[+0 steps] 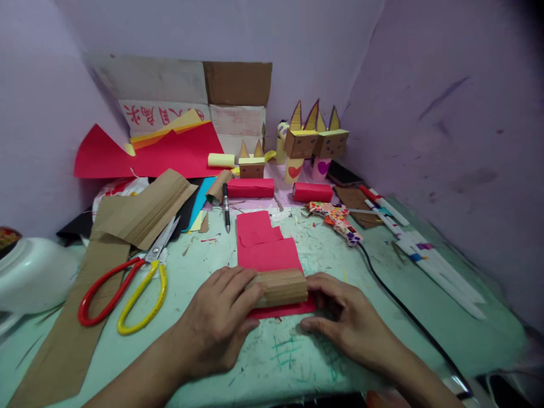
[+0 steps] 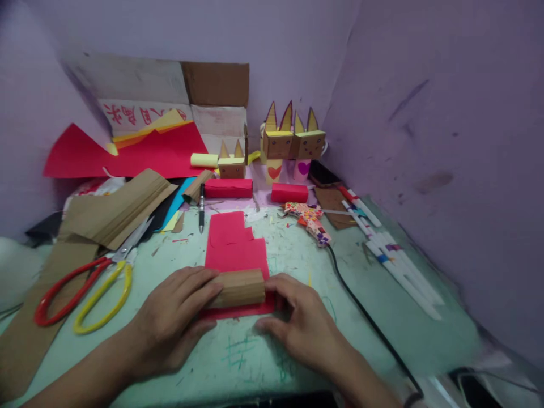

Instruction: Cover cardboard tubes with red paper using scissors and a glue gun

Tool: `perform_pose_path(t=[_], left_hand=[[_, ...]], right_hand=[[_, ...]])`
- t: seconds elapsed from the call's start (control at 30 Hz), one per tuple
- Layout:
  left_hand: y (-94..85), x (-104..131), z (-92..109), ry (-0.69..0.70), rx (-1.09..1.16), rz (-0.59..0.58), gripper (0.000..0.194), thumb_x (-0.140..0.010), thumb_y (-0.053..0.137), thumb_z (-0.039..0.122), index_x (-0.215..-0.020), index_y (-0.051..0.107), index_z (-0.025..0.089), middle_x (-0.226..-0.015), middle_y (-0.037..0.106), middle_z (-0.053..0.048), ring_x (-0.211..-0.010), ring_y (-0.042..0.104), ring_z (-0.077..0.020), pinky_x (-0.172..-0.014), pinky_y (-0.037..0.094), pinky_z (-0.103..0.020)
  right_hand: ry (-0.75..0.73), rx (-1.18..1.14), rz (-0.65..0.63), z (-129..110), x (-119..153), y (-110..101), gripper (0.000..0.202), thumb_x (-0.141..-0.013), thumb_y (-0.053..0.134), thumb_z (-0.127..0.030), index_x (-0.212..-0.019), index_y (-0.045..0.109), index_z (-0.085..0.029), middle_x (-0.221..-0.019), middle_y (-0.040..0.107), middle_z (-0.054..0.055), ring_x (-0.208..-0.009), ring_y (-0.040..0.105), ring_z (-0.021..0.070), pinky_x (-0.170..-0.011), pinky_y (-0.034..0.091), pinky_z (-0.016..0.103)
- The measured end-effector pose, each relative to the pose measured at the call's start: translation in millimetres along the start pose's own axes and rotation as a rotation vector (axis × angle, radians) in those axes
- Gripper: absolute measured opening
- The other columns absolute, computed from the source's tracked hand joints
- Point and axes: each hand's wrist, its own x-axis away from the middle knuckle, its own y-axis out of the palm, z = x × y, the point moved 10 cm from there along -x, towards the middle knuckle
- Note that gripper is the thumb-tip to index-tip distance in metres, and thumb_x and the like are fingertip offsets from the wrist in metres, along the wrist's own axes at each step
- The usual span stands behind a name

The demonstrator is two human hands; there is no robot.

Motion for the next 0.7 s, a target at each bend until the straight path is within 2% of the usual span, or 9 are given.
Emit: perform_pose_path(t=[0.1, 0.23, 0.4, 0.7], left_hand=[[0.5, 1.1, -1.3, -0.002, 0.004, 0.005, 0.045, -0.081, 0.055, 0.014, -0.124, 0.048, 0.005, -0.119, 0.058, -0.021, -0.106, 0.054, -0.0336, -0.087, 0.050, -0.056], [2.3, 3.2, -1.1, 0.019, 0.000, 0.010, 0.045, -0.081, 0.056, 0.014, -0.124, 0.049, 0.006, -0.120, 0.058, -0.021, -0.108, 0.054, -0.0338, -0.088, 0.050, -0.056], [5.4, 3.7, -3.8, 0.004, 0.002, -0.016, 0.047, -0.081, 0.056, 0.015, -0.126, 0.047, 0.007, -0.122, 0.057, -0.021, -0.110, 0.053, -0.0342, -0.090, 0.049, -0.056], [5.8, 0.9, -3.7, 0.003, 0.021, -0.045, 0.051, -0.080, 0.057, 0.019, -0.128, 0.044, 0.006, -0.122, 0.057, -0.022, -0.109, 0.053, -0.0353, -0.089, 0.049, -0.056]], right_hand=[[-0.069, 0.133, -0.042, -5.8, 4.5, 1.8, 0.032, -0.071, 0.075, -0.019, -0.101, 0.063, -0.017, -0.099, 0.061, 0.007, -0.075, 0.056, 0.0180, -0.063, 0.045, 0.030], [-0.121, 0.207, -0.029, -11.7, 3.8, 3.7, 0.023, -0.074, 0.073, -0.019, -0.095, 0.064, -0.017, -0.106, 0.060, 0.010, -0.084, 0.060, 0.0222, -0.068, 0.048, 0.035], [-0.215, 0.233, 0.015, -17.2, 3.4, 4.1, 0.013, -0.084, 0.062, -0.024, -0.095, 0.064, -0.016, -0.104, 0.061, 0.012, -0.084, 0.062, 0.0241, -0.067, 0.050, 0.037], [-0.276, 0.291, 0.064, -23.3, 3.3, 3.5, 0.016, -0.093, 0.048, -0.020, -0.091, 0.063, -0.016, -0.096, 0.063, 0.011, -0.081, 0.064, 0.0218, -0.067, 0.052, 0.035]])
